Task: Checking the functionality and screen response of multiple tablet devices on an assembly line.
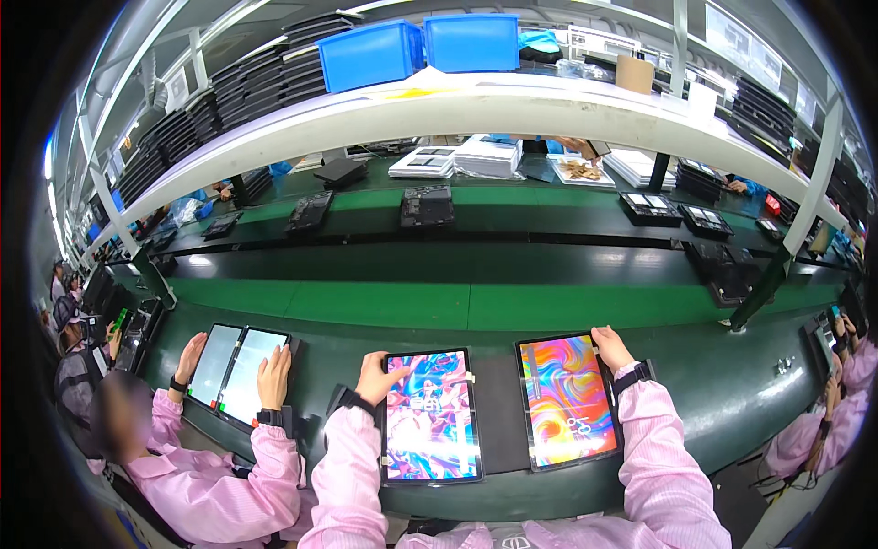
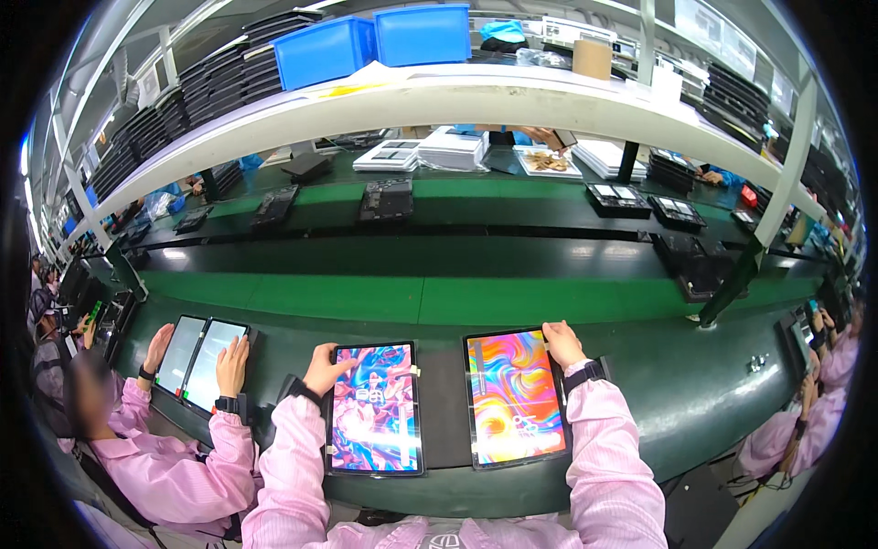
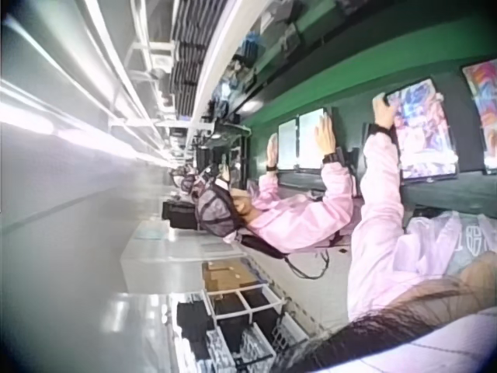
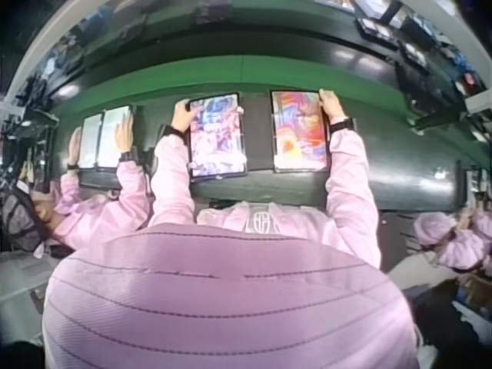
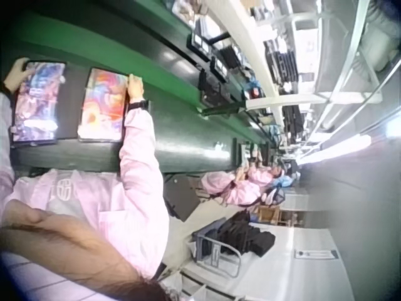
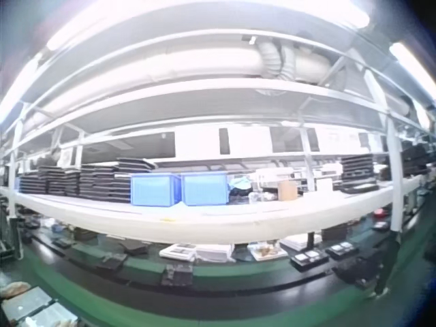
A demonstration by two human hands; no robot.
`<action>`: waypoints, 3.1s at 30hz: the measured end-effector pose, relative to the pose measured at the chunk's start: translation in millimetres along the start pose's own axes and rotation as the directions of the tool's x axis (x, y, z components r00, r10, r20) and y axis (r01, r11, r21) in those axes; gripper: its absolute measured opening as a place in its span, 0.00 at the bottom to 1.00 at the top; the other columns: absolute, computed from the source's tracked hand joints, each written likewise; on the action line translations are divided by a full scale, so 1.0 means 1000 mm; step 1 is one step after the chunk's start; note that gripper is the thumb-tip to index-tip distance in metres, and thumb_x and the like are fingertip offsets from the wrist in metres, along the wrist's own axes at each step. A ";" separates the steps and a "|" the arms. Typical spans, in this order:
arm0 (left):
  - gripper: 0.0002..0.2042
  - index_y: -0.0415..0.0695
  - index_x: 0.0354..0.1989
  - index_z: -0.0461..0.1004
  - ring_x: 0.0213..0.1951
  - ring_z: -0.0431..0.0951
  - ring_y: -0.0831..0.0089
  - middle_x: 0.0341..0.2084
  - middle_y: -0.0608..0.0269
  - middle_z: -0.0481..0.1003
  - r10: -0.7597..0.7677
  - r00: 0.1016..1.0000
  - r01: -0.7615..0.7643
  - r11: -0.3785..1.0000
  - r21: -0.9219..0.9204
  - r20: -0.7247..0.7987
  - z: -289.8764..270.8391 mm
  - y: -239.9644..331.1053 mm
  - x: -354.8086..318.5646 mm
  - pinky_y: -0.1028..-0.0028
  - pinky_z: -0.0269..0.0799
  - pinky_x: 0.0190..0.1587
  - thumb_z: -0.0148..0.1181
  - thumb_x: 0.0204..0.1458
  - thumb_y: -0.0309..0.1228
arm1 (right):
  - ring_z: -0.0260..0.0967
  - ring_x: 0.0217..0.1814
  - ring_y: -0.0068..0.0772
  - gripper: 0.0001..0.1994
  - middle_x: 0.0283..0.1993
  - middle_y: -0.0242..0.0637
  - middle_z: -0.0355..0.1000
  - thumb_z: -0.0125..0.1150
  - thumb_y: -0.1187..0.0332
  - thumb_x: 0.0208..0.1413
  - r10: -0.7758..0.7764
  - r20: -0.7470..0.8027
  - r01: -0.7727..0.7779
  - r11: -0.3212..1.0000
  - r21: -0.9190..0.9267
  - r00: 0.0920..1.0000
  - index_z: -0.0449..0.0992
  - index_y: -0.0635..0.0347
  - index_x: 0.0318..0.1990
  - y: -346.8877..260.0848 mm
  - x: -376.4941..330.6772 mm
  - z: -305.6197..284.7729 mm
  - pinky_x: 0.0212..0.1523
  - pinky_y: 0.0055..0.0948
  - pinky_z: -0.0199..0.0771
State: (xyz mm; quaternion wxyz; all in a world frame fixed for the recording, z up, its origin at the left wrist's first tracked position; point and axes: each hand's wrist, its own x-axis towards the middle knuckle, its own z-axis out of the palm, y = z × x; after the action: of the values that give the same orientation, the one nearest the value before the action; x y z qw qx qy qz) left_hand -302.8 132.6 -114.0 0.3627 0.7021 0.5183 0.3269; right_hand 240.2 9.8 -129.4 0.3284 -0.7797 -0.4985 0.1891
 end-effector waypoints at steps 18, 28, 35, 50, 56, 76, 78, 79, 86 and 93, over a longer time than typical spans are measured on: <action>0.20 0.43 0.52 0.65 0.41 0.70 0.77 0.42 0.65 0.69 0.226 0.864 -0.491 0.572 -0.657 -0.450 -0.078 0.154 -0.068 0.77 0.67 0.48 0.64 0.51 0.24 | 0.62 0.37 0.14 0.10 0.36 0.23 0.69 0.46 0.66 0.70 -0.186 -0.351 0.397 0.454 0.797 0.918 0.71 0.61 0.39 -0.156 -0.098 -0.111 0.41 0.17 0.63; 0.36 0.37 0.53 0.65 0.49 0.72 0.71 0.48 0.60 0.72 0.287 0.802 -0.562 0.659 -0.500 -0.524 -0.049 0.115 -0.107 0.70 0.68 0.54 0.51 0.57 0.63 | 0.71 0.51 0.28 0.17 0.51 0.37 0.74 0.44 0.59 0.72 -0.278 -0.364 0.419 0.178 0.890 0.889 0.70 0.65 0.52 -0.147 -0.125 -0.097 0.55 0.28 0.70; 0.30 0.34 0.61 0.61 0.61 0.67 0.62 0.58 0.54 0.68 0.174 0.910 -0.415 0.336 -0.845 -0.377 -0.021 0.097 -0.118 0.62 0.57 0.66 0.43 0.67 0.51 | 0.71 0.52 0.30 0.17 0.51 0.38 0.74 0.46 0.57 0.70 -0.263 -0.256 0.304 0.160 0.939 0.930 0.71 0.65 0.49 -0.117 -0.136 -0.067 0.56 0.31 0.69; 0.19 0.35 0.55 0.68 0.57 0.69 0.68 0.55 0.57 0.71 0.083 0.897 -0.419 0.477 -0.773 -0.435 -0.031 0.127 -0.108 0.66 0.60 0.62 0.42 0.69 0.40 | 0.72 0.51 0.30 0.16 0.50 0.39 0.75 0.45 0.62 0.70 -0.167 -0.322 0.358 0.281 0.890 0.932 0.72 0.68 0.50 -0.129 -0.146 -0.072 0.56 0.30 0.68; 0.19 0.37 0.57 0.68 0.57 0.70 0.68 0.55 0.59 0.71 -0.071 0.978 -0.163 0.317 -0.934 -0.195 -0.033 0.124 -0.100 0.66 0.61 0.62 0.42 0.69 0.40 | 0.71 0.47 0.26 0.14 0.47 0.36 0.75 0.44 0.66 0.71 -0.102 -0.238 0.256 0.244 0.935 0.966 0.73 0.66 0.48 -0.131 -0.142 -0.069 0.52 0.28 0.69; 0.52 0.43 0.70 0.52 0.72 0.43 0.38 0.71 0.39 0.44 0.371 0.910 -0.410 0.873 0.262 0.187 -0.032 0.104 -0.105 0.48 0.46 0.70 0.79 0.36 0.40 | 0.37 0.77 0.64 0.66 0.74 0.60 0.44 0.80 0.41 0.29 -0.212 0.174 0.257 0.918 -0.303 0.962 0.44 0.57 0.74 -0.111 -0.144 -0.056 0.67 0.66 0.48; 0.62 0.47 0.73 0.46 0.72 0.32 0.32 0.72 0.38 0.37 0.129 0.890 -0.328 0.848 0.417 0.437 -0.026 0.107 -0.104 0.39 0.37 0.69 0.81 0.29 0.49 | 0.29 0.79 0.65 0.72 0.77 0.53 0.35 0.83 0.42 0.22 -0.186 0.290 0.294 0.871 -0.394 0.939 0.38 0.46 0.76 -0.124 -0.146 -0.056 0.63 0.80 0.40; 0.57 0.44 0.71 0.49 0.72 0.35 0.32 0.72 0.37 0.41 0.084 0.905 -0.305 0.813 0.496 0.418 -0.022 0.108 -0.105 0.41 0.39 0.70 0.80 0.32 0.45 | 0.28 0.79 0.65 0.72 0.77 0.52 0.36 0.83 0.42 0.21 -0.181 0.316 0.312 0.844 -0.437 0.931 0.39 0.45 0.76 -0.129 -0.147 -0.057 0.63 0.81 0.39; 0.23 0.40 0.56 0.71 0.59 0.71 0.56 0.55 0.48 0.72 0.095 0.983 -0.115 0.985 0.125 0.159 -0.060 0.126 -0.144 0.60 0.65 0.60 0.63 0.49 0.23 | 0.32 0.80 0.60 0.47 0.77 0.50 0.42 0.75 0.58 0.44 -0.207 -0.111 0.130 0.866 -0.483 0.972 0.55 0.46 0.72 -0.140 -0.148 -0.058 0.69 0.69 0.42; 0.24 0.41 0.54 0.75 0.48 0.80 0.51 0.47 0.46 0.78 -0.433 0.514 -0.065 0.841 0.537 0.740 -0.044 0.067 -0.272 0.63 0.73 0.53 0.62 0.54 0.43 | 0.31 0.80 0.59 0.42 0.77 0.52 0.43 0.73 0.59 0.47 -0.206 -0.062 0.198 0.974 -0.113 0.977 0.58 0.56 0.69 -0.125 -0.176 -0.065 0.73 0.63 0.37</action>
State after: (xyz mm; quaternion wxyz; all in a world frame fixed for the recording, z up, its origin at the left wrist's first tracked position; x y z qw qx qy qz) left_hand -374.4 -135.3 -56.7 0.4046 0.7767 0.4188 -0.2402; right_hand 123.0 -134.4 -1.1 0.3221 -0.7477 -0.5722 0.0992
